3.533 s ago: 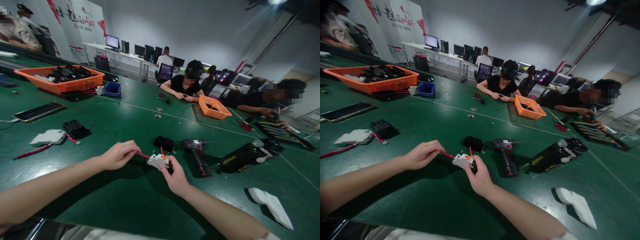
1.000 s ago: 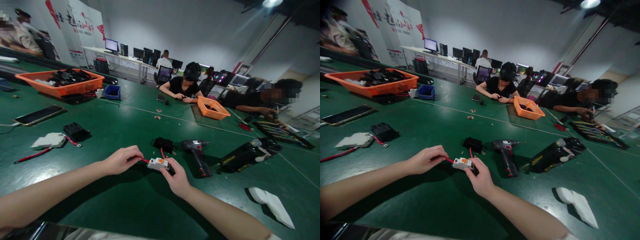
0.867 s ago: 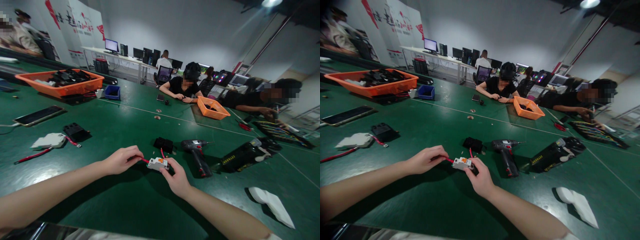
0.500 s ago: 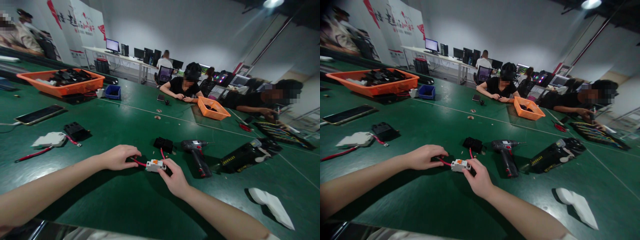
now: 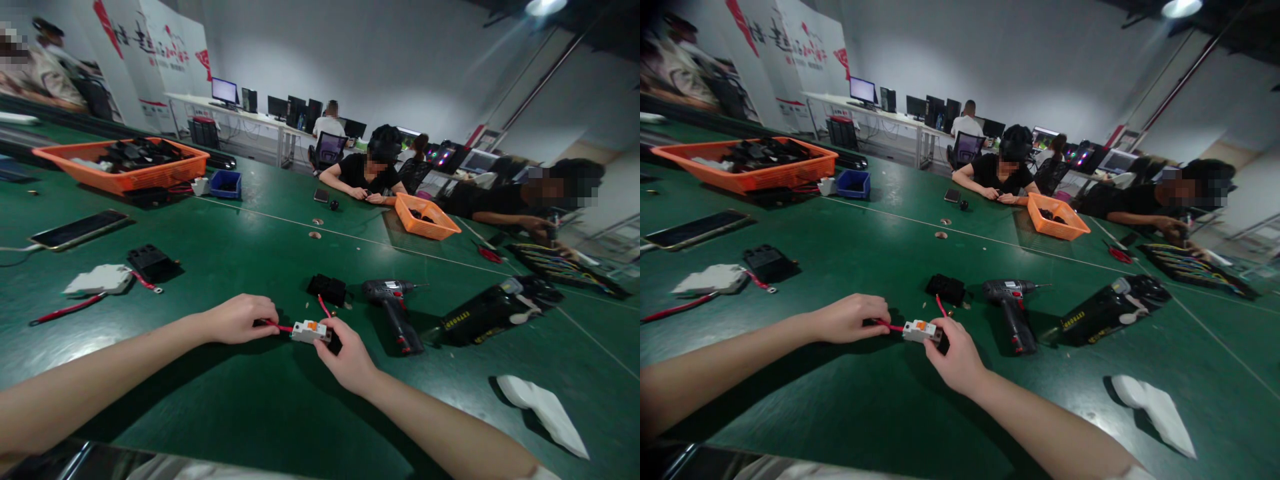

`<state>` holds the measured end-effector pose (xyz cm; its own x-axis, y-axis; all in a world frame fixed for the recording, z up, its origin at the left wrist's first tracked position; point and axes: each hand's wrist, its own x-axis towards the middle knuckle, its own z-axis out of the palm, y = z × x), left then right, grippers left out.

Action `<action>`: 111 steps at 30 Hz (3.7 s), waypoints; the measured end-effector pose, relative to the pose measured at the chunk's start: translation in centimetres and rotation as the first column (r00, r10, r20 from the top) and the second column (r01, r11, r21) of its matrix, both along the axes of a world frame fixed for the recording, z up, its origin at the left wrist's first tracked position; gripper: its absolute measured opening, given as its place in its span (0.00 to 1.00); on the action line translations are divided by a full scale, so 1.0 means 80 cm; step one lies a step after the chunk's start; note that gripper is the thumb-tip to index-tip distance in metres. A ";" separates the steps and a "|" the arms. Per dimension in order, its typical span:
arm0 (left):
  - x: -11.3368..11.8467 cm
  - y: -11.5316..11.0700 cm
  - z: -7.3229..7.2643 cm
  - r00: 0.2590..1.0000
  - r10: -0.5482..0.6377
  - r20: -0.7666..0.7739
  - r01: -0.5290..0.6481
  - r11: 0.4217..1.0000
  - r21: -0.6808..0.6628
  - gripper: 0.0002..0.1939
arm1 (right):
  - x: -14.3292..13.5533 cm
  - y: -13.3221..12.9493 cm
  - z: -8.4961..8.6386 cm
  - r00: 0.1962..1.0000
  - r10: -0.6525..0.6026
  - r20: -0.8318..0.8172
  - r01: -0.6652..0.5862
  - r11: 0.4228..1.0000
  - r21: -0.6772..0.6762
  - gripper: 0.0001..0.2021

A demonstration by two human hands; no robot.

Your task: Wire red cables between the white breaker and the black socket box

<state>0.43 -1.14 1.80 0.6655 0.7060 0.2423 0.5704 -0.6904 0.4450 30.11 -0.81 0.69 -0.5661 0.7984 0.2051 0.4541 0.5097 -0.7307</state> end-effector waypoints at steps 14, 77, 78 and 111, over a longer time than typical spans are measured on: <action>0.005 -0.002 -0.002 0.999 0.018 -0.049 -0.023 0.994 -0.102 0.09 | 0.000 0.000 -0.003 0.999 0.033 0.034 -0.033 0.999 -0.007 0.08; 0.025 -0.021 -0.006 0.995 0.061 -0.085 -0.059 0.998 0.017 0.12 | 0.135 0.110 0.041 0.487 -0.504 0.713 0.598 0.788 0.149 0.40; 0.025 -0.021 -0.006 0.994 0.062 -0.090 -0.061 0.998 0.019 0.11 | 0.135 0.113 0.040 0.491 -0.497 0.716 0.596 0.791 0.140 0.39; 0.024 -0.020 -0.010 0.999 0.040 -0.018 -0.036 0.987 0.159 0.09 | 0.108 0.017 0.118 0.939 -0.191 -0.285 0.175 0.981 -0.081 0.26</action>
